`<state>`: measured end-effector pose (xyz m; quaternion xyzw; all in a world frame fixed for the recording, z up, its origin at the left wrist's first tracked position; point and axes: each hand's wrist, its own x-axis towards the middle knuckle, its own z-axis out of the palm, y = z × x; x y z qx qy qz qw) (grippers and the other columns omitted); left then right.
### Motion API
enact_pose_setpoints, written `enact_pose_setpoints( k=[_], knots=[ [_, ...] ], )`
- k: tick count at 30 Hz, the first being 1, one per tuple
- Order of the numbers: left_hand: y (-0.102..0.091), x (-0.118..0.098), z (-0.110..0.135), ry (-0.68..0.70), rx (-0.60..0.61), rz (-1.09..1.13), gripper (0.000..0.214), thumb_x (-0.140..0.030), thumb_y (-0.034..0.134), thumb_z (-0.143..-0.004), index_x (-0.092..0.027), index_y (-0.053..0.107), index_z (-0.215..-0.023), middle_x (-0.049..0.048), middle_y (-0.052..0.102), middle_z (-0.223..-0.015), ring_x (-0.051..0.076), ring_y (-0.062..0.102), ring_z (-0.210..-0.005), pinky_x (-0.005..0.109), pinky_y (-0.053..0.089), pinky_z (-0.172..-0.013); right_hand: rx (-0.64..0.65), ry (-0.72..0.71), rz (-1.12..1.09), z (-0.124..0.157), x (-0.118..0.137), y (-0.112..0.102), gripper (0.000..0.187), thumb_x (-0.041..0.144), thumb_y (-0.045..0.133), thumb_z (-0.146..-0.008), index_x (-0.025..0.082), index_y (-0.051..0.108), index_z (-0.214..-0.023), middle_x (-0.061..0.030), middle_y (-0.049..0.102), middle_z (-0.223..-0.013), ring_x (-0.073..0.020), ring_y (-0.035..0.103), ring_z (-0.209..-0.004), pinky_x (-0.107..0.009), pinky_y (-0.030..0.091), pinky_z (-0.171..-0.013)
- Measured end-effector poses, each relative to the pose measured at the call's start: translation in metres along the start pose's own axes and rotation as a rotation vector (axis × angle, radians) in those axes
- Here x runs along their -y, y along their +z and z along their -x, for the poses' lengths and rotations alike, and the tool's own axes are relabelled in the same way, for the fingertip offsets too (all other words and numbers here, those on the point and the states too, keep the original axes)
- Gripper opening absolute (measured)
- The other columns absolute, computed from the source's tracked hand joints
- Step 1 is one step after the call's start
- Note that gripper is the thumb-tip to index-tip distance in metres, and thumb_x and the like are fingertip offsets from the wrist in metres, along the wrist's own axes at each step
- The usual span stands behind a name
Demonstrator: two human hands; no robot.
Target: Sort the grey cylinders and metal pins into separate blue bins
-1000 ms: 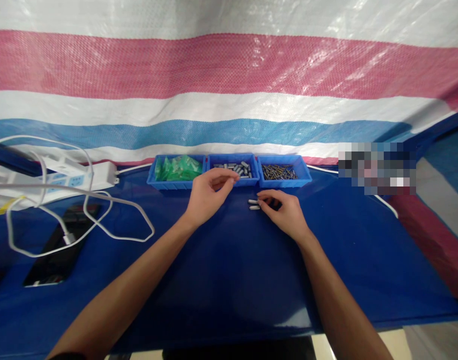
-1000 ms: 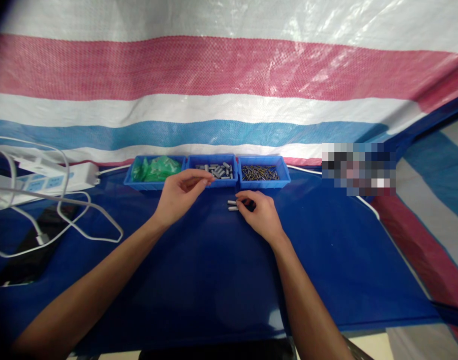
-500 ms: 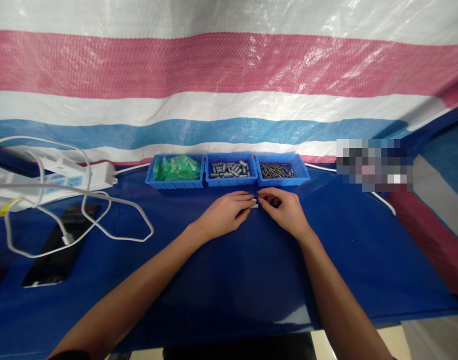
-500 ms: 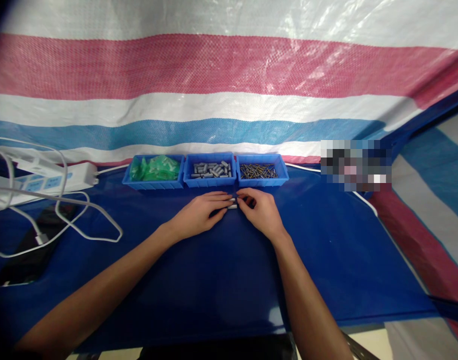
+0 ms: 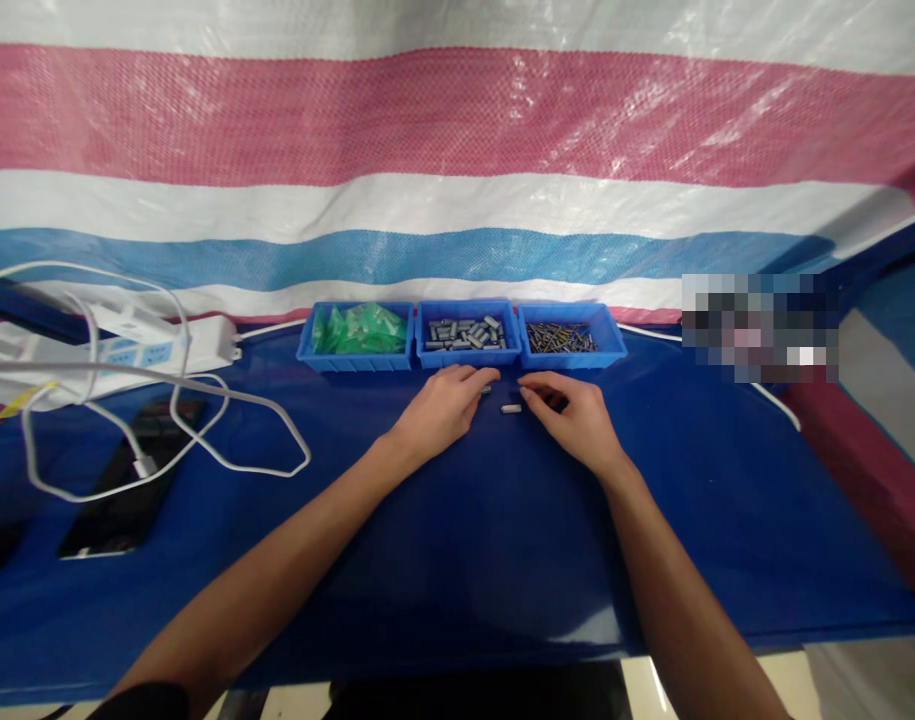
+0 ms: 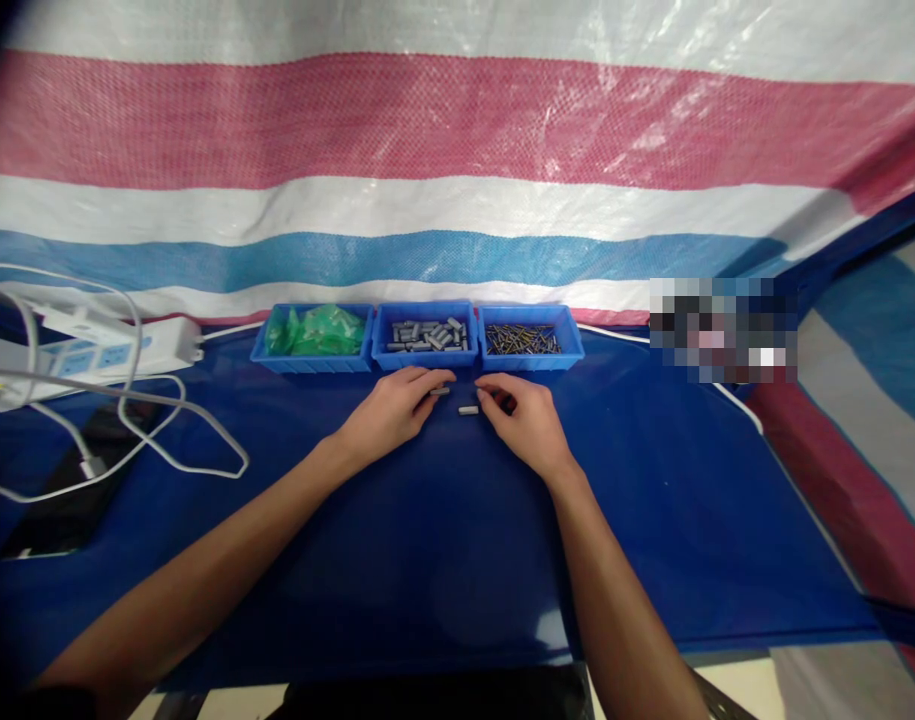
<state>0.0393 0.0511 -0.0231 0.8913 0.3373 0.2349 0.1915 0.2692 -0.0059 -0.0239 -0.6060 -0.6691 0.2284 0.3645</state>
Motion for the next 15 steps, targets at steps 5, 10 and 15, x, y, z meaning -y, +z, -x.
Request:
enact_pose_setpoints(
  k=[5, 10, 15],
  knots=[
    [0.0024, -0.0052, -0.0025, -0.137, -0.104, 0.456, 0.037, -0.016, 0.061, -0.098, -0.02, 0.067, -0.134, 0.007, 0.078, -0.109, 0.019, 0.076, -0.099, 0.032, 0.06, -0.092, -0.008, -0.025, -0.054, 0.0011, 0.0015, -0.0001, 0.019, 0.029, 0.067, -0.095, 0.023, 0.08, -0.108, -0.0037, 0.082, -0.096, -0.0194, 0.074, -0.077, -0.031, 0.056, -0.07],
    [0.0047, -0.0095, -0.0067, -0.353, -0.126, 0.902, 0.039, -0.023, 0.066, -0.096, -0.016, 0.065, -0.134, 0.0078, 0.08, -0.101, 0.018, 0.076, -0.094, 0.03, 0.059, -0.09, -0.009, -0.064, -0.11, 0.0023, 0.0065, -0.0009, 0.021, 0.027, 0.07, -0.093, 0.024, 0.079, -0.112, -0.0035, 0.082, -0.097, -0.0196, 0.074, -0.078, -0.032, 0.057, -0.072],
    [0.006, -0.0082, -0.0058, -0.47, -0.134, 1.033, 0.037, -0.033, 0.072, -0.094, -0.014, 0.069, -0.126, 0.0023, 0.074, -0.075, 0.013, 0.068, -0.067, 0.025, 0.055, -0.07, -0.024, -0.053, -0.135, 0.0031, 0.0074, -0.0005, 0.019, 0.028, 0.07, -0.095, 0.025, 0.079, -0.111, -0.003, 0.082, -0.098, -0.0193, 0.074, -0.079, -0.032, 0.057, -0.074]
  ],
)
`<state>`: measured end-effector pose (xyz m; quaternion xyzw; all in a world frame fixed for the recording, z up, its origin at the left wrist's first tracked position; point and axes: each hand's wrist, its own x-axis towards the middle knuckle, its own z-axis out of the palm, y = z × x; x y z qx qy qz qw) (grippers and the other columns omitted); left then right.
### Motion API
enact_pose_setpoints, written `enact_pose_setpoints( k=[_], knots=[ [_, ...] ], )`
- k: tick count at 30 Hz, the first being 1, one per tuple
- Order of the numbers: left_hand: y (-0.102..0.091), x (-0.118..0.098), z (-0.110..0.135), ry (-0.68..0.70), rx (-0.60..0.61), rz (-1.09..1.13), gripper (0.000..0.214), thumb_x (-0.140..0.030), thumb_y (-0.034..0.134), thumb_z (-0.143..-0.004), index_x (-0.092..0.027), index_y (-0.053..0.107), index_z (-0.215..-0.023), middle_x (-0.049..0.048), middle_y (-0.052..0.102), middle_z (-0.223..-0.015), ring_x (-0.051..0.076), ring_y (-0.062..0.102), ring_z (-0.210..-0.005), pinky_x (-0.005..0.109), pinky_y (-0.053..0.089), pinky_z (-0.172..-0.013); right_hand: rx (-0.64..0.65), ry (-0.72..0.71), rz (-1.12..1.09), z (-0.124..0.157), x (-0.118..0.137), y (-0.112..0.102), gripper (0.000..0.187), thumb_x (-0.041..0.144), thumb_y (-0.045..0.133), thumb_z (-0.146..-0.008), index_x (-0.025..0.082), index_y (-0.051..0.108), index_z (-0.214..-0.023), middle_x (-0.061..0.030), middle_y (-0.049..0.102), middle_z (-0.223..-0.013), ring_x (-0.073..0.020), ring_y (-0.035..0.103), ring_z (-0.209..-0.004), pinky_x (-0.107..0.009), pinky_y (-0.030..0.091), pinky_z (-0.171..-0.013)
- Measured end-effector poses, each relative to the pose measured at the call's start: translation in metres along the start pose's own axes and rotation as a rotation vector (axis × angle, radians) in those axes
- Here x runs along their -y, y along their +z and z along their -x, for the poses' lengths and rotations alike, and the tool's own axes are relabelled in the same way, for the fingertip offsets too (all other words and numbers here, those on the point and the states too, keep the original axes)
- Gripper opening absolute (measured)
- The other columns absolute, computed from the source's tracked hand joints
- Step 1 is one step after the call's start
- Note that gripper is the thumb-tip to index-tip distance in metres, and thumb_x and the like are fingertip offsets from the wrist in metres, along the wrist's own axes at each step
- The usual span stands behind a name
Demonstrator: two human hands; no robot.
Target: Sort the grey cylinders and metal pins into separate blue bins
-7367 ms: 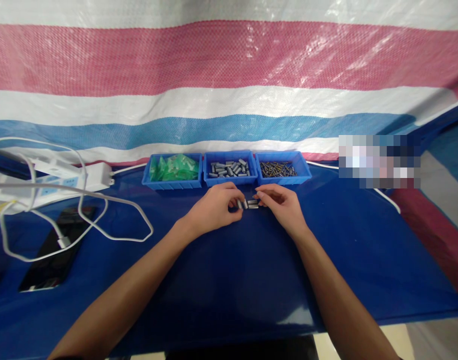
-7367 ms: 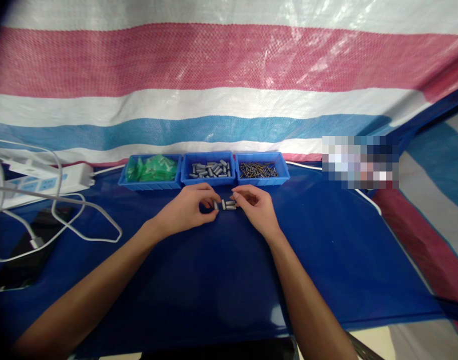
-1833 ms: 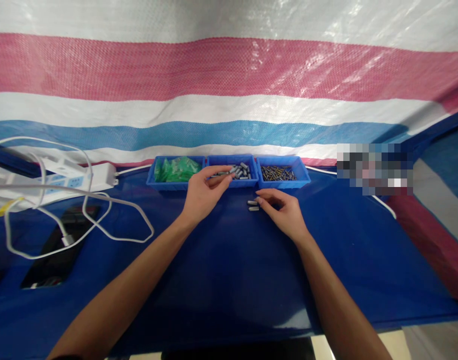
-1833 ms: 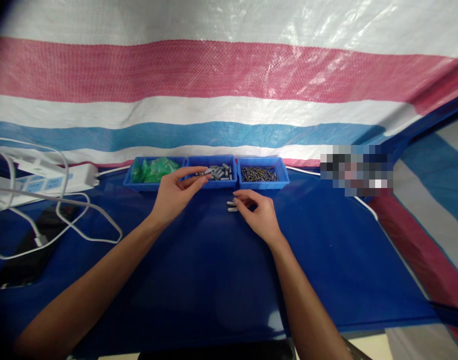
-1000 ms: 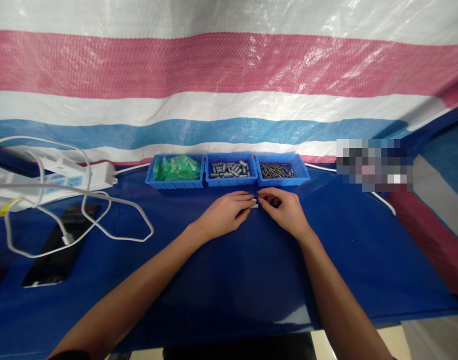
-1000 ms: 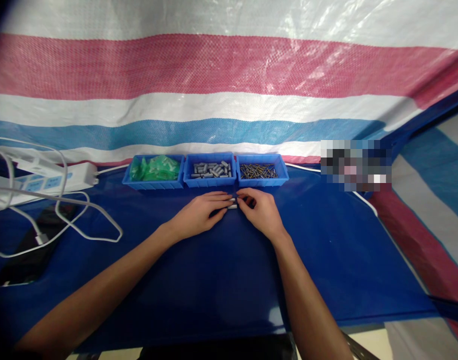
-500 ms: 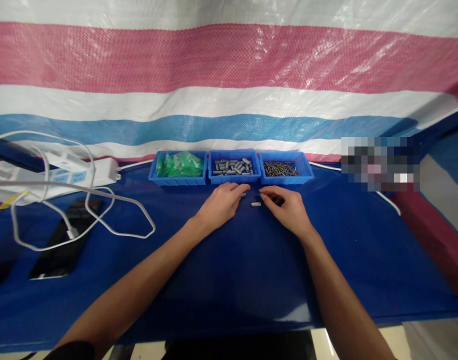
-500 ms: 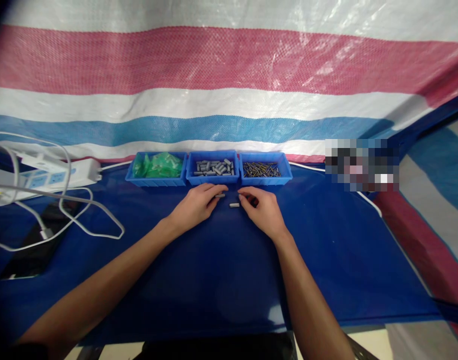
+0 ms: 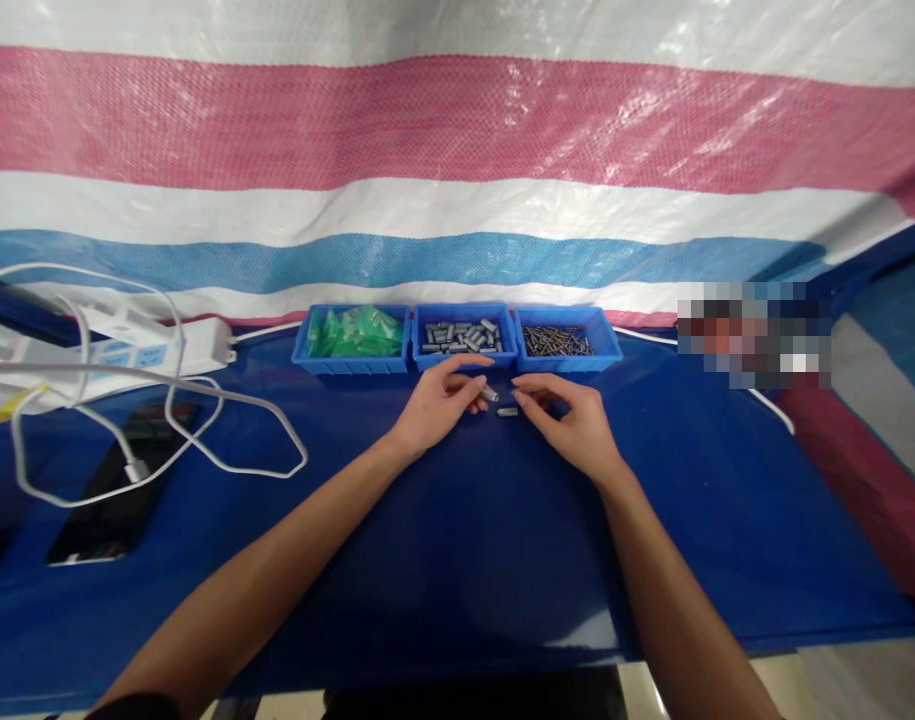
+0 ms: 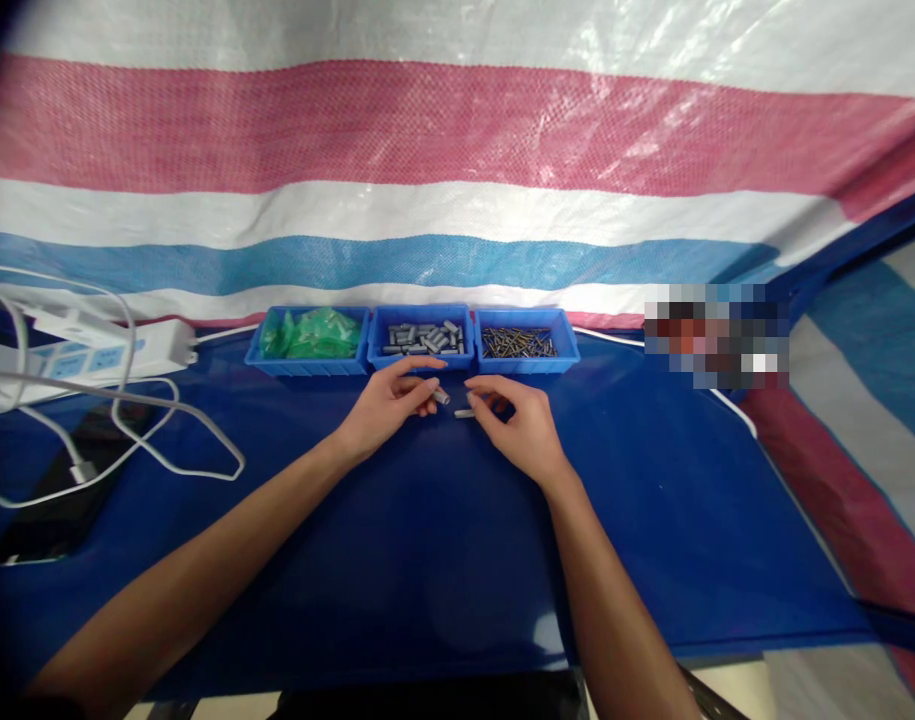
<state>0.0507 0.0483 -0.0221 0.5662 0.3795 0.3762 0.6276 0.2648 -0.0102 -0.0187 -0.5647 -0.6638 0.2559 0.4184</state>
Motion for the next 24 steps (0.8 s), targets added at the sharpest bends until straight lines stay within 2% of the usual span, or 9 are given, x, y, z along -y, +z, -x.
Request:
enact_pose_setpoints(
  k=[2, 4, 8, 14, 17, 20, 24],
  knots=[
    [-0.0002, 0.0011, 0.0006, -0.026, -0.011, 0.019, 0.039, -0.036, 0.077, -0.091, -0.014, 0.07, -0.123, 0.0002, 0.071, -0.069, 0.012, 0.066, -0.063, 0.023, 0.053, -0.065, -0.001, 0.006, -0.011, 0.0003, -0.0006, 0.0003, 0.019, 0.028, 0.07, -0.095, 0.025, 0.079, -0.111, -0.0031, 0.082, -0.098, -0.019, 0.074, -0.078, -0.032, 0.057, -0.074],
    [0.0, 0.002, 0.0007, -0.05, -0.018, 0.057, 0.043, -0.037, 0.081, -0.088, -0.015, 0.071, -0.122, 0.0019, 0.075, -0.074, 0.013, 0.07, -0.067, 0.024, 0.055, -0.068, 0.0, 0.009, -0.012, 0.0005, -0.0011, 0.0004, 0.019, 0.028, 0.07, -0.095, 0.025, 0.079, -0.111, -0.003, 0.082, -0.098, -0.0191, 0.074, -0.078, -0.032, 0.057, -0.072],
    [0.0004, 0.0019, 0.0, -0.086, -0.004, 0.136, 0.051, -0.037, 0.09, -0.079, -0.016, 0.071, -0.121, 0.0093, 0.082, -0.101, 0.019, 0.078, -0.089, 0.032, 0.061, -0.087, 0.003, 0.002, -0.007, -0.0001, 0.0, -0.0003, 0.019, 0.027, 0.069, -0.095, 0.024, 0.079, -0.111, -0.0029, 0.082, -0.097, -0.0188, 0.073, -0.077, -0.032, 0.057, -0.072],
    [0.0001, 0.0003, 0.0009, -0.05, -0.018, 0.133, 0.045, -0.033, 0.098, -0.066, -0.014, 0.078, -0.102, 0.0092, 0.082, -0.104, 0.025, 0.08, -0.099, 0.045, 0.06, -0.106, 0.055, -0.028, -0.068, -0.0006, 0.0029, -0.0013, 0.024, 0.023, 0.072, -0.091, 0.023, 0.077, -0.114, -0.0024, 0.081, -0.094, -0.017, 0.072, -0.075, -0.031, 0.057, -0.072],
    [0.001, -0.0006, 0.0026, -0.061, -0.002, 0.16, 0.046, -0.033, 0.1, -0.063, -0.014, 0.08, -0.099, 0.0093, 0.082, -0.107, 0.027, 0.08, -0.101, 0.046, 0.061, -0.106, 0.089, -0.029, -0.144, 0.0003, 0.0034, -0.0003, 0.028, 0.024, 0.075, -0.09, 0.023, 0.077, -0.118, -0.0024, 0.081, -0.094, -0.0167, 0.071, -0.075, -0.03, 0.057, -0.071],
    [0.0014, -0.0019, 0.0036, -0.048, -0.003, 0.126, 0.039, -0.036, 0.098, -0.067, -0.014, 0.081, -0.095, 0.0092, 0.083, -0.102, 0.027, 0.08, -0.097, 0.043, 0.062, -0.102, 0.081, 0.005, -0.215, 0.0009, 0.0048, 0.0005, 0.025, 0.028, 0.077, -0.091, 0.023, 0.078, -0.115, -0.0038, 0.082, -0.095, -0.0181, 0.073, -0.078, -0.031, 0.058, -0.072],
    [0.0001, -0.0034, 0.0024, 0.013, 0.007, 0.068, 0.032, -0.039, 0.093, -0.074, -0.014, 0.081, -0.09, 0.0091, 0.082, -0.094, 0.021, 0.079, -0.084, 0.036, 0.065, -0.087, 0.055, 0.069, -0.276, 0.0009, 0.0066, 0.0017, 0.024, 0.039, 0.079, -0.09, 0.022, 0.08, -0.108, -0.0065, 0.083, -0.097, -0.0215, 0.077, -0.083, -0.035, 0.062, -0.075]
  ],
)
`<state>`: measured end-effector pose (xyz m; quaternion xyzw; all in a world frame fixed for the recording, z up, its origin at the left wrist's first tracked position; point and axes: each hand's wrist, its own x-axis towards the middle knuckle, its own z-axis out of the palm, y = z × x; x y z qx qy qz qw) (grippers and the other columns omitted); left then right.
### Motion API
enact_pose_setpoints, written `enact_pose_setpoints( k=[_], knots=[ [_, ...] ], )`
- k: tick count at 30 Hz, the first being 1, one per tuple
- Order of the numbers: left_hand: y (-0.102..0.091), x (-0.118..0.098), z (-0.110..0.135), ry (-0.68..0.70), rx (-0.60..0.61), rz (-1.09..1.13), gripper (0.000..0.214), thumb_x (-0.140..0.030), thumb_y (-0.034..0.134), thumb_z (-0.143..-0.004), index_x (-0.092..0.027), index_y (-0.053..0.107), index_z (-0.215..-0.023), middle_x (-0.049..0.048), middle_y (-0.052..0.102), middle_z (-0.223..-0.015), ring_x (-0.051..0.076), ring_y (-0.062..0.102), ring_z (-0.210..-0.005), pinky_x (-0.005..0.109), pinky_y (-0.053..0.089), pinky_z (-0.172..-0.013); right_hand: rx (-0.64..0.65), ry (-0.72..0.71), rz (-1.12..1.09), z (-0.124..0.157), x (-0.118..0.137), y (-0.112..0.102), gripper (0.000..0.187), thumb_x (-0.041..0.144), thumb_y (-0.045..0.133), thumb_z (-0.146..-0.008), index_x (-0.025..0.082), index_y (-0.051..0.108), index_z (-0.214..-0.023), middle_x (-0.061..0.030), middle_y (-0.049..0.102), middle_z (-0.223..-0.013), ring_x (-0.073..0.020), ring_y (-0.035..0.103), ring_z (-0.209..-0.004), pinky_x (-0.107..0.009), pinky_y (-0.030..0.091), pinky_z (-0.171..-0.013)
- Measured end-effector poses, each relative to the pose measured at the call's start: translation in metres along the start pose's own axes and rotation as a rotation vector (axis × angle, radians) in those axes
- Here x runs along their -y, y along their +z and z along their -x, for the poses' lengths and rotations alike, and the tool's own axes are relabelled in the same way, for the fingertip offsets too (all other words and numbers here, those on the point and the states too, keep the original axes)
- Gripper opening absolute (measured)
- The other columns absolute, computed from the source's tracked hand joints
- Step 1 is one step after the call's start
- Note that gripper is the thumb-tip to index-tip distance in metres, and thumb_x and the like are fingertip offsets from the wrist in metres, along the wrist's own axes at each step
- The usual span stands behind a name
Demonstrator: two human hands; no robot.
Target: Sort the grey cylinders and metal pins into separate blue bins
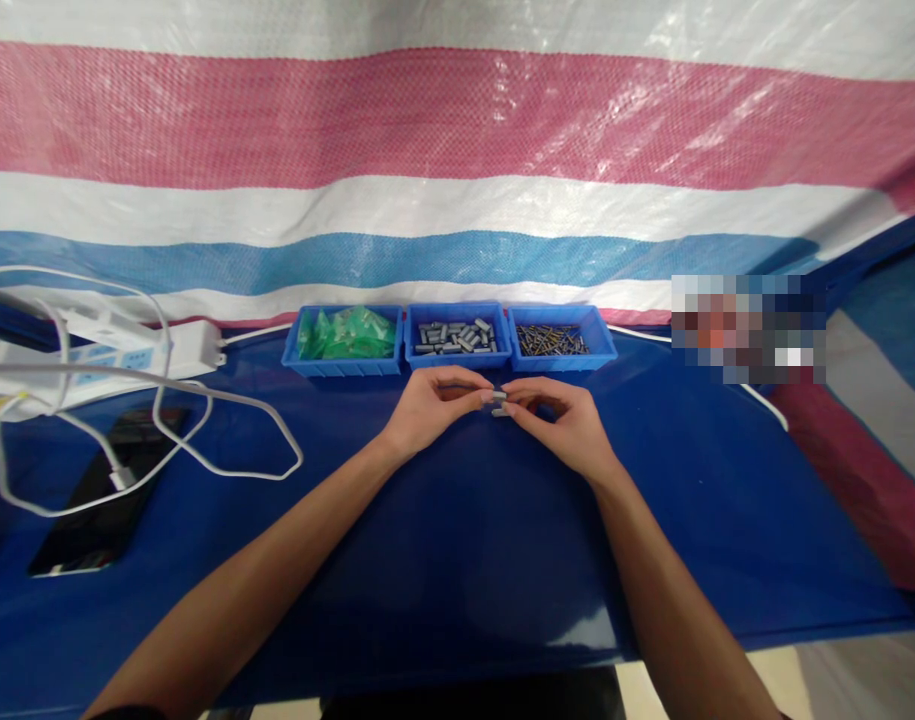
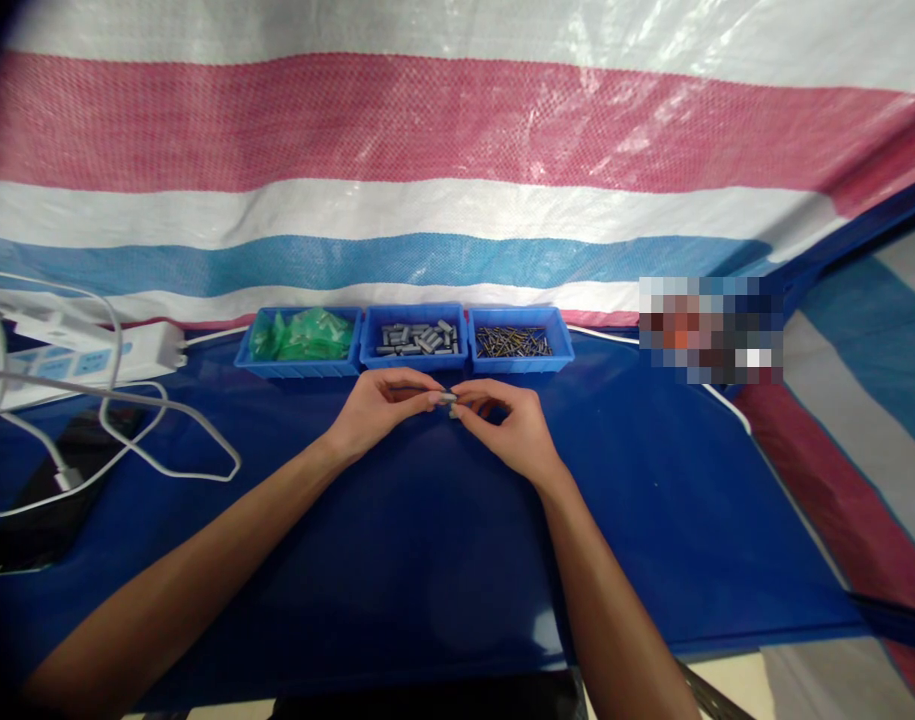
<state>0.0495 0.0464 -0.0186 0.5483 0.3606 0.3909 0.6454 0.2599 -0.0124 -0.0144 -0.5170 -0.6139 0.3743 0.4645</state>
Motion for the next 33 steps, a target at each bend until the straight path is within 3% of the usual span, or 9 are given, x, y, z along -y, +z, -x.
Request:
enact_pose_setpoints(
  k=[4, 9, 15, 20, 23, 25, 29, 33],
  knots=[
    [0.0, -0.003, -0.001, 0.014, 0.023, -0.018, 0.031, -0.041, 0.089, -0.08, -0.013, 0.081, -0.092, 0.0087, 0.081, -0.088, 0.018, 0.076, -0.074, 0.03, 0.063, -0.073, -0.011, 0.033, -0.065, 0.0, 0.0, 0.002, 0.028, 0.044, 0.082, -0.088, 0.022, 0.081, -0.104, -0.0073, 0.083, -0.096, -0.0224, 0.078, -0.082, -0.036, 0.064, -0.077],
    [0.0, -0.01, 0.001, 0.0, -0.005, -0.004, 0.035, -0.041, 0.092, -0.077, -0.013, 0.081, -0.095, 0.0095, 0.083, -0.091, 0.022, 0.08, -0.083, 0.035, 0.065, -0.084, -0.015, 0.039, -0.093, 0.0, -0.003, 0.002, 0.024, 0.04, 0.081, -0.089, 0.022, 0.08, -0.105, -0.0061, 0.083, -0.096, -0.0223, 0.078, -0.082, -0.037, 0.063, -0.078],
    [-0.009, -0.018, -0.003, 0.11, -0.125, -0.002, 0.04, -0.041, 0.09, -0.08, -0.014, 0.08, -0.108, 0.0116, 0.083, -0.104, 0.029, 0.08, -0.105, 0.044, 0.061, -0.105, -0.022, -0.053, 0.231, -0.001, -0.005, -0.005, 0.018, 0.034, 0.075, -0.093, 0.023, 0.08, -0.107, -0.0047, 0.082, -0.096, -0.0205, 0.074, -0.078, -0.035, 0.059, -0.073],
    [-0.013, -0.018, -0.007, 0.209, -0.164, 0.006, 0.045, -0.039, 0.09, -0.081, -0.016, 0.078, -0.117, 0.013, 0.074, -0.134, 0.03, 0.073, -0.123, 0.049, 0.051, -0.118, 0.064, -0.189, 0.444, -0.002, -0.004, -0.011, 0.021, 0.029, 0.079, -0.09, 0.027, 0.079, -0.111, -0.0062, 0.08, -0.112, -0.0268, 0.072, -0.106, -0.043, 0.058, -0.097],
    [-0.013, -0.018, -0.007, 0.245, -0.152, 0.029, 0.041, -0.036, 0.089, -0.081, -0.017, 0.079, -0.116, 0.0129, 0.068, -0.142, 0.029, 0.073, -0.122, 0.048, 0.051, -0.119, 0.093, -0.217, 0.502, -0.003, -0.008, -0.013, 0.021, 0.029, 0.081, -0.089, 0.027, 0.08, -0.11, -0.0068, 0.079, -0.114, -0.0288, 0.07, -0.11, -0.047, 0.056, -0.102],
    [-0.011, -0.02, -0.006, 0.252, -0.138, 0.008, 0.035, -0.036, 0.087, -0.083, -0.017, 0.08, -0.112, 0.0124, 0.071, -0.137, 0.028, 0.073, -0.121, 0.047, 0.053, -0.117, 0.102, -0.215, 0.529, -0.003, -0.012, -0.014, 0.019, 0.031, 0.081, -0.089, 0.027, 0.081, -0.107, -0.0073, 0.079, -0.113, -0.0293, 0.07, -0.109, -0.048, 0.056, -0.1],
    [-0.008, -0.023, -0.001, 0.177, -0.002, -0.097, 0.025, -0.037, 0.078, -0.09, -0.015, 0.081, -0.102, 0.0104, 0.082, -0.103, 0.025, 0.078, -0.101, 0.041, 0.061, -0.102, 0.099, -0.196, 0.558, -0.003, -0.016, -0.014, 0.015, 0.033, 0.079, -0.091, 0.026, 0.082, -0.104, -0.0081, 0.078, -0.111, -0.0289, 0.069, -0.106, -0.046, 0.058, -0.096],
    [-0.004, -0.015, 0.003, 0.112, 0.099, -0.22, 0.022, -0.032, 0.072, -0.093, -0.015, 0.081, -0.103, 0.0091, 0.082, -0.097, 0.022, 0.079, -0.089, 0.036, 0.063, -0.09, 0.103, -0.179, 0.573, -0.003, -0.017, -0.013, 0.014, 0.032, 0.078, -0.093, 0.026, 0.083, -0.104, -0.0084, 0.076, -0.109, -0.0282, 0.069, -0.104, -0.045, 0.058, -0.094]
  ],
)
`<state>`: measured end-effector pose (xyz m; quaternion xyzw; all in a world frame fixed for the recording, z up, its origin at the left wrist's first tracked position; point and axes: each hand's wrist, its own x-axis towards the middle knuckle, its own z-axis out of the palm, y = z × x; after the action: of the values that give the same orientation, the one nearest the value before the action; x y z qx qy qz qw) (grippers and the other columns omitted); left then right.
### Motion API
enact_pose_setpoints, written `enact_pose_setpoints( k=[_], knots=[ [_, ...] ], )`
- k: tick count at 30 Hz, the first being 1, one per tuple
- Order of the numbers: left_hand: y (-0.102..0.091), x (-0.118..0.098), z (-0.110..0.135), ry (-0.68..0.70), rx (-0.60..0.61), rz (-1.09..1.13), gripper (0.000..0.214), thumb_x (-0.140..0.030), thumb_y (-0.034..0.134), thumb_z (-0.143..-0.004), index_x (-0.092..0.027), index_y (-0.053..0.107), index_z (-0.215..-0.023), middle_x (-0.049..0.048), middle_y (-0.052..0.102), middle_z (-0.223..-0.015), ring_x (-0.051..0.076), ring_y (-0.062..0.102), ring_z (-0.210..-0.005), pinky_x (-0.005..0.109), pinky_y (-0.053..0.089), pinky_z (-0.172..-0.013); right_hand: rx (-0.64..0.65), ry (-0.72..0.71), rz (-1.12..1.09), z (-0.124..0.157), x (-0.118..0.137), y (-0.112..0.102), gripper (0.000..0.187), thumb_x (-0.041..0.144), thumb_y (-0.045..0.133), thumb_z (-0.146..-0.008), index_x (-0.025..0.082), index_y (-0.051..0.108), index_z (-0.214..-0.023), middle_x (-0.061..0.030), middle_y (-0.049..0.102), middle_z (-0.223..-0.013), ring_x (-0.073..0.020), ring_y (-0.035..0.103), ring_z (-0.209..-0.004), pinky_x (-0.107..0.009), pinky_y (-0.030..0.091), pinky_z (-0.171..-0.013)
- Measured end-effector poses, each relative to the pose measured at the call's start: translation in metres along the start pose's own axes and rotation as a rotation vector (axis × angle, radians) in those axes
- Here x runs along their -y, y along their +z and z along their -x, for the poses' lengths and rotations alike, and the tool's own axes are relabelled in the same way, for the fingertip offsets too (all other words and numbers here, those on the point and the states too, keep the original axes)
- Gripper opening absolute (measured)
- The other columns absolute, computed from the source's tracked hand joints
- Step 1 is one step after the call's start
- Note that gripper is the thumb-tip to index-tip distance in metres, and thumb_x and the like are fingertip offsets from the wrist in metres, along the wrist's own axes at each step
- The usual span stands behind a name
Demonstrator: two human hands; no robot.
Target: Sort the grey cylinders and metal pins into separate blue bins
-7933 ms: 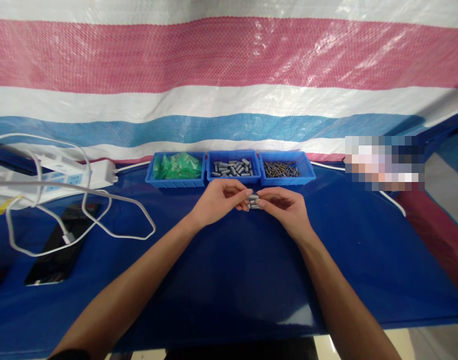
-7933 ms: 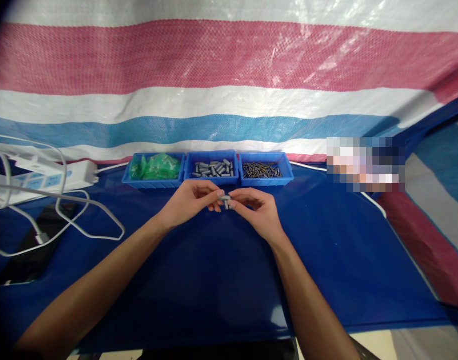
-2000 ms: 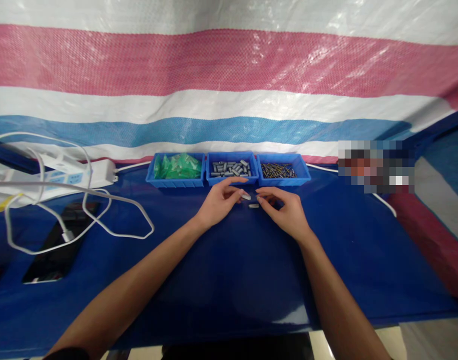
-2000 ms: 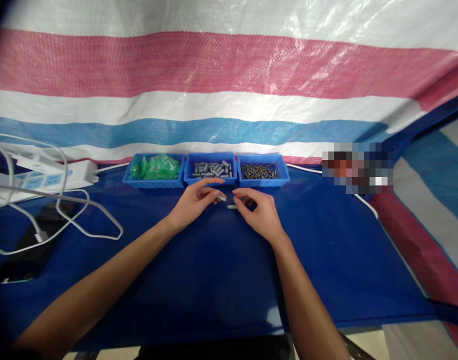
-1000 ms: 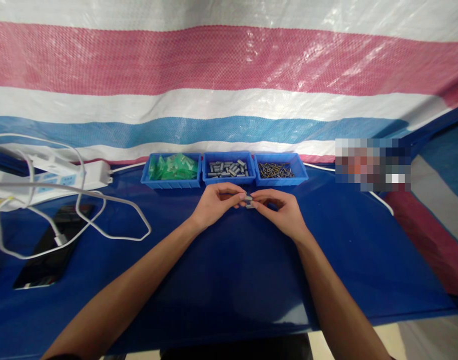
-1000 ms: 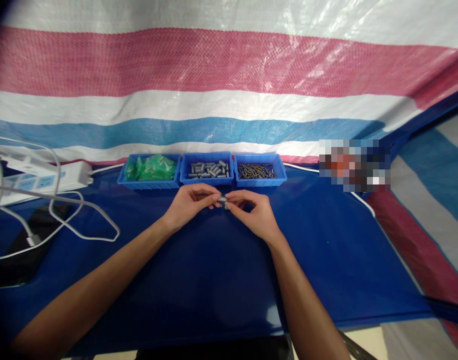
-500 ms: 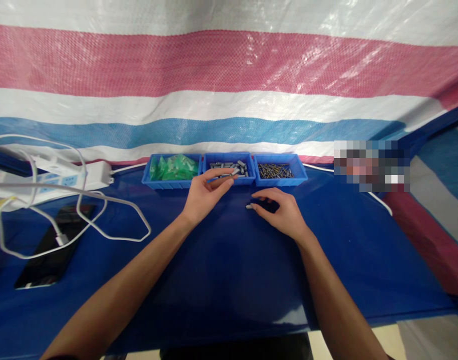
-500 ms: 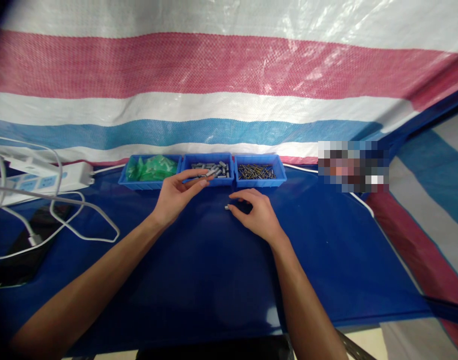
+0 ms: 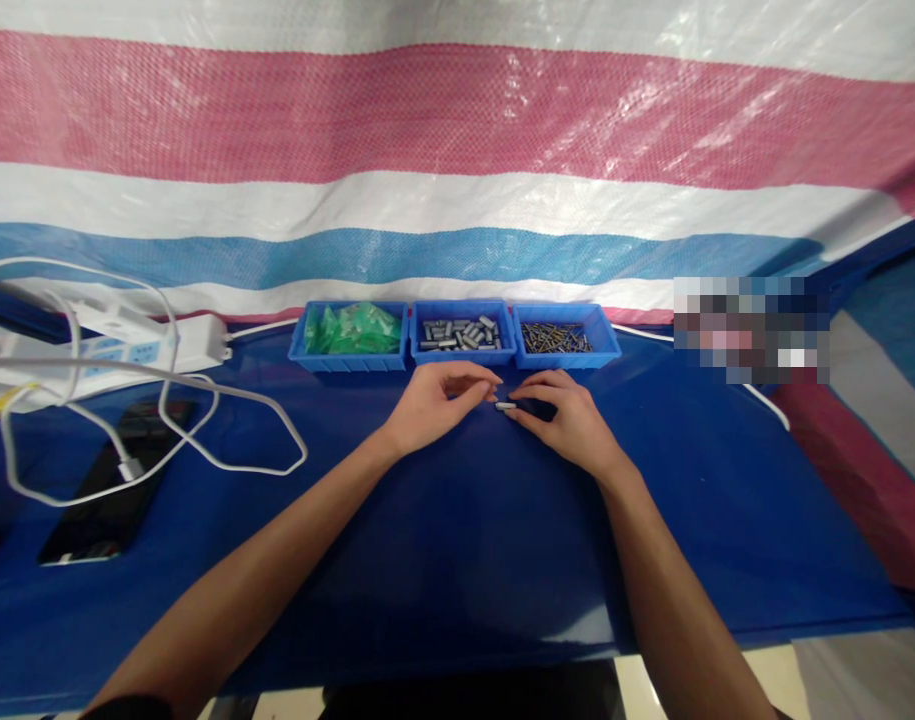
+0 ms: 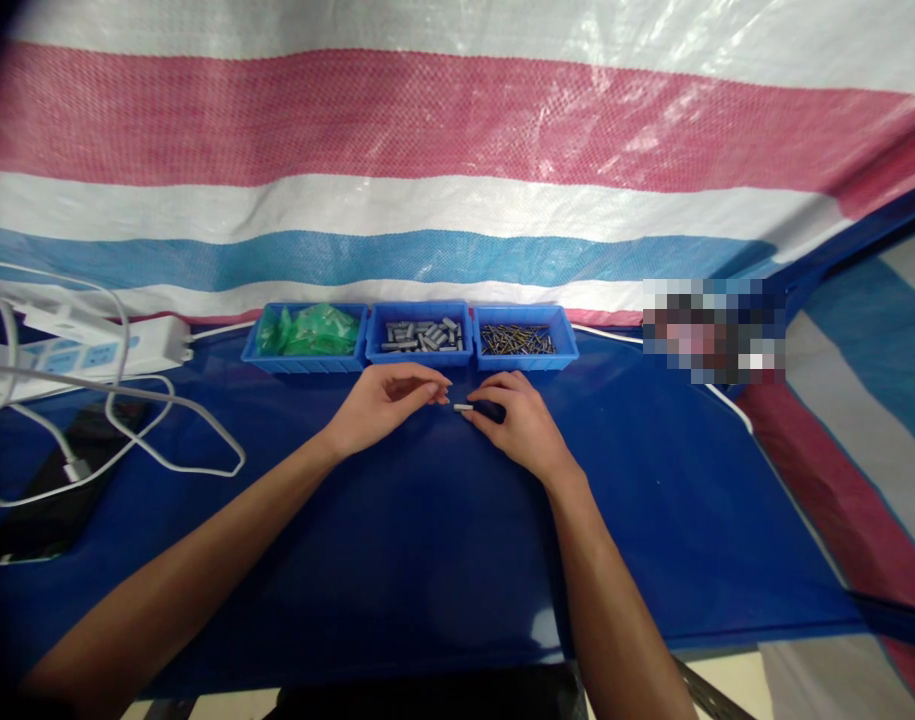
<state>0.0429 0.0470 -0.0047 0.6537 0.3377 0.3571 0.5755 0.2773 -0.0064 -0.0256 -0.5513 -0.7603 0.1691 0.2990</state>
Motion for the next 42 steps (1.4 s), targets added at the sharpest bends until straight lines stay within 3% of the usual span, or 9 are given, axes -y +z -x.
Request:
enact_pose_setpoints(
  k=[8, 15, 17, 21, 25, 31, 37, 42],
  knots=[
    [0.007, 0.024, 0.002, 0.064, 0.04, -0.259, 0.022, -0.028, 0.063, -0.096, -0.018, 0.081, -0.103, 0.006, 0.083, -0.098, 0.019, 0.078, -0.085, 0.03, 0.063, -0.082, -0.021, 0.02, -0.006, 0.002, -0.009, 0.0, 0.018, 0.034, 0.08, -0.091, 0.026, 0.082, -0.107, -0.0088, 0.074, -0.109, -0.0284, 0.069, -0.105, -0.045, 0.057, -0.095],
    [0.006, 0.03, 0.002, 0.082, -0.048, -0.314, 0.022, -0.028, 0.065, -0.095, -0.017, 0.08, -0.106, 0.0084, 0.081, -0.099, 0.019, 0.077, -0.081, 0.029, 0.064, -0.076, -0.02, 0.011, -0.031, 0.0, -0.006, 0.001, 0.009, 0.028, 0.071, -0.097, 0.024, 0.079, -0.095, -0.0084, 0.075, -0.104, -0.0272, 0.069, -0.102, -0.046, 0.056, -0.096],
    [0.007, 0.031, 0.002, 0.092, -0.062, -0.335, 0.023, -0.027, 0.065, -0.095, -0.017, 0.08, -0.108, 0.0093, 0.079, -0.104, 0.017, 0.076, -0.079, 0.027, 0.064, -0.074, -0.016, 0.016, -0.033, 0.0, -0.004, 0.001, 0.009, 0.03, 0.075, -0.095, 0.023, 0.077, -0.101, -0.0087, 0.074, -0.106, -0.028, 0.068, -0.104, -0.046, 0.056, -0.096],
    [0.01, 0.028, 0.002, 0.123, -0.073, -0.39, 0.026, -0.023, 0.063, -0.094, -0.016, 0.08, -0.112, 0.0106, 0.077, -0.115, 0.013, 0.072, -0.073, 0.024, 0.062, -0.068, -0.004, 0.024, -0.025, 0.0, 0.0, 0.003, 0.031, 0.034, 0.076, -0.093, 0.025, 0.074, -0.124, -0.0099, 0.072, -0.114, -0.03, 0.066, -0.11, -0.048, 0.056, -0.1],
    [0.011, 0.027, 0.002, 0.118, -0.079, -0.419, 0.026, -0.021, 0.062, -0.094, -0.016, 0.08, -0.112, 0.0106, 0.078, -0.113, 0.013, 0.071, -0.071, 0.024, 0.061, -0.066, -0.004, 0.015, 0.043, 0.0, 0.004, 0.011, 0.042, 0.036, 0.07, -0.098, 0.027, 0.068, -0.139, -0.0122, 0.069, -0.118, -0.0331, 0.064, -0.114, -0.053, 0.054, -0.103],
    [0.01, 0.028, 0.001, 0.094, -0.076, -0.417, 0.026, -0.021, 0.063, -0.094, -0.014, 0.08, -0.112, 0.0109, 0.078, -0.111, 0.012, 0.07, -0.07, 0.024, 0.059, -0.064, 0.017, -0.013, 0.02, -0.001, 0.005, 0.019, 0.023, 0.03, 0.061, -0.103, 0.024, 0.076, -0.12, -0.012, 0.069, -0.112, -0.0297, 0.064, -0.109, -0.048, 0.055, -0.1],
    [0.009, 0.031, 0.001, 0.112, -0.052, -0.43, 0.025, -0.021, 0.063, -0.095, -0.015, 0.081, -0.111, 0.0085, 0.079, -0.108, 0.012, 0.07, -0.071, 0.023, 0.058, -0.065, 0.029, 0.008, -0.035, -0.003, 0.007, 0.018, 0.017, 0.028, 0.06, -0.104, 0.021, 0.074, -0.111, -0.0114, 0.071, -0.11, -0.0286, 0.065, -0.109, -0.044, 0.052, -0.1],
    [0.007, 0.033, 0.003, 0.084, -0.023, -0.326, 0.026, -0.031, 0.069, -0.096, -0.018, 0.08, -0.116, 0.0063, 0.081, -0.102, 0.014, 0.074, -0.076, 0.024, 0.059, -0.069, -0.015, 0.113, -0.258, -0.004, 0.011, 0.015, 0.016, 0.033, 0.065, -0.102, 0.022, 0.077, -0.103, -0.0061, 0.076, -0.093, -0.0222, 0.069, -0.084, -0.036, 0.054, -0.08]
  ],
)
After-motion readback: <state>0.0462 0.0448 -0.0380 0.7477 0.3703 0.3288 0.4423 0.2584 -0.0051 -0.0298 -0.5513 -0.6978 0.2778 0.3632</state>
